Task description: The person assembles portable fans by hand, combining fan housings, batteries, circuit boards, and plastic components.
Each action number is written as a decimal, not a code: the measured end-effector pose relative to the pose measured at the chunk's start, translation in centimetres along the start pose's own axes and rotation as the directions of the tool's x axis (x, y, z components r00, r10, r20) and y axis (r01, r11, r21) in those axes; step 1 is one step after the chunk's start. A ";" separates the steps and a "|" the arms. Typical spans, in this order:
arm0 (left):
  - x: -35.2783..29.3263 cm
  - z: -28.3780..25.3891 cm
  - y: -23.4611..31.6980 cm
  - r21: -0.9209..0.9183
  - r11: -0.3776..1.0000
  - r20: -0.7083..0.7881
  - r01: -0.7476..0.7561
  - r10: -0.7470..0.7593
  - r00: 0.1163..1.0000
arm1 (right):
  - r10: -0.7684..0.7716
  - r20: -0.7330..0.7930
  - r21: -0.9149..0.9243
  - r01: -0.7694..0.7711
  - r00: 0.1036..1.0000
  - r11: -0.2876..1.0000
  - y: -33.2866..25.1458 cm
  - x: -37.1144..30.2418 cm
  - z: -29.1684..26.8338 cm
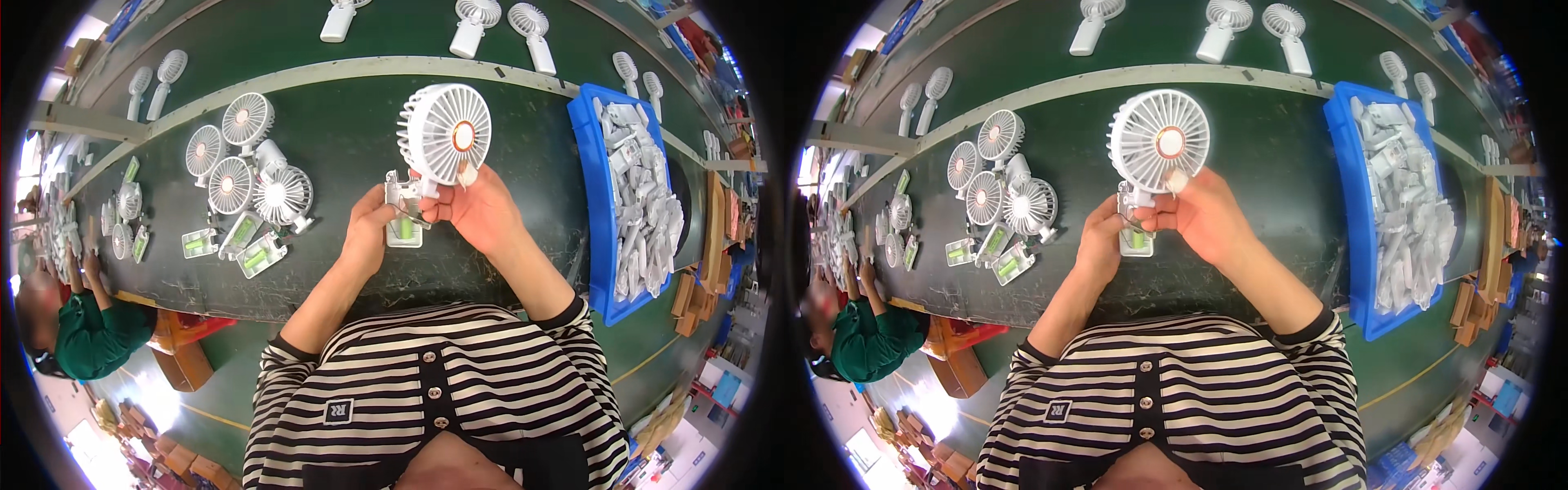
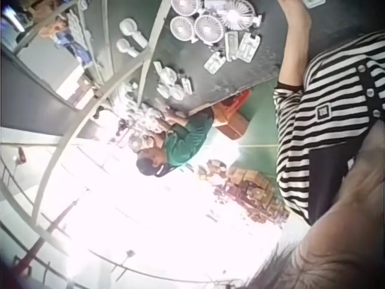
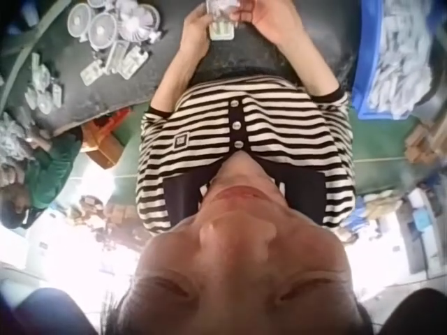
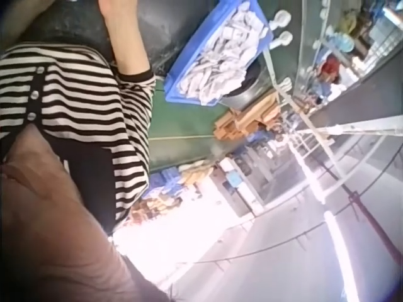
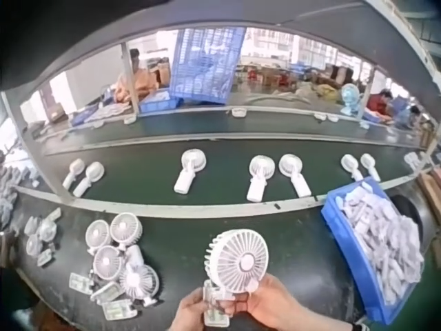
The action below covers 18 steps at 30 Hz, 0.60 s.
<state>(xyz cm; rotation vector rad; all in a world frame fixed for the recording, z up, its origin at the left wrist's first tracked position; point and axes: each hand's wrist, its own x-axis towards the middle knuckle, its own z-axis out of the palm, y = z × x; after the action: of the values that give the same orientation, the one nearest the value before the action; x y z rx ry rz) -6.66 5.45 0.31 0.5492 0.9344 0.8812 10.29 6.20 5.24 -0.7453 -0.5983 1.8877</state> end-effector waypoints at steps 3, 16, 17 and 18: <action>-0.5 0.2 1.3 -0.173 0.982 0.177 0.081 -0.050 0.983 | 0.024 -0.025 0.000 -0.024 0.999 1.000 0.6 -0.1 -0.7; -0.7 0.8 1.1 -0.015 0.999 -0.010 0.043 -0.043 0.999 | -0.090 -0.181 -0.102 0.072 0.979 0.992 1.9 0.8 -0.9; -0.7 1.1 1.1 0.023 1.000 0.013 -0.002 0.001 1.000 | -0.068 -0.210 -0.136 0.040 0.975 0.990 2.0 1.0 -0.7; -0.8 1.5 1.0 0.061 0.997 0.037 -0.047 0.045 0.998 | -0.048 -0.240 -0.170 0.007 0.970 0.985 2.0 1.1 -0.4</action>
<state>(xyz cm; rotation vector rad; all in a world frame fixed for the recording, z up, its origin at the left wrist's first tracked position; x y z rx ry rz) -6.01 5.29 2.17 0.6394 0.9223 0.8834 8.95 6.46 3.31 -1.0564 -0.6123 1.7011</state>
